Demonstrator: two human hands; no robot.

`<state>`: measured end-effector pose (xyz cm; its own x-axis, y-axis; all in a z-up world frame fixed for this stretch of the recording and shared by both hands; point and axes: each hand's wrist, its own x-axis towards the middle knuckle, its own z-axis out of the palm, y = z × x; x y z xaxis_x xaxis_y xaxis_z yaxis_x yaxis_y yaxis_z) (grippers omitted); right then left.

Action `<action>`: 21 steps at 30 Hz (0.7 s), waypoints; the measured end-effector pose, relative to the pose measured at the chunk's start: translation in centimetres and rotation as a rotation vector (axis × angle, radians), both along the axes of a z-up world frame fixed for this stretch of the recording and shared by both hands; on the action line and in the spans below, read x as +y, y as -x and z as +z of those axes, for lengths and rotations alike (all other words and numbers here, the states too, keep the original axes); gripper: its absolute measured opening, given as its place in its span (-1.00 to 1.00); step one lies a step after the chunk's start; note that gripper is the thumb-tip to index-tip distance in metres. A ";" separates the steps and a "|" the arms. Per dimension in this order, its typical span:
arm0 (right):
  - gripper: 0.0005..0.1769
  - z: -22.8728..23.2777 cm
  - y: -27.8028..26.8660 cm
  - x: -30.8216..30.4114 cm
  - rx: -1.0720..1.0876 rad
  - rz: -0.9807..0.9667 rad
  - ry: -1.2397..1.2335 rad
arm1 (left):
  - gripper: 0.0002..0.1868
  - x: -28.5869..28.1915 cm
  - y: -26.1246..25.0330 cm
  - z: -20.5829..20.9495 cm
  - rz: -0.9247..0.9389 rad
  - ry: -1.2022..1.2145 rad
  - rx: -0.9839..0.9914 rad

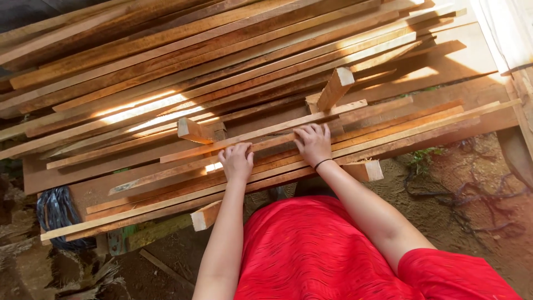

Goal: Organizing and aligning wood planks in a lumber storage area.

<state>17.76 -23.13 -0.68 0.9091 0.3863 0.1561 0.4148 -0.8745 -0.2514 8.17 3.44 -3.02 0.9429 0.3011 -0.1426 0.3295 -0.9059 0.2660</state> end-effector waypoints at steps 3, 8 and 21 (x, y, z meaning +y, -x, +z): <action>-0.59 -2.3 1.0 -0.4 0.256 -0.001 0.066 | -0.55 0.3 0.9 -2.6 0.019 0.196 0.257; -0.45 0.3 -0.3 -0.1 0.478 -0.019 0.112 | -0.48 0.9 0.0 -2.7 0.011 0.176 0.370; -0.41 0.1 -0.1 0.1 0.393 -0.037 0.109 | -0.40 -0.4 0.6 -1.9 0.090 0.126 0.289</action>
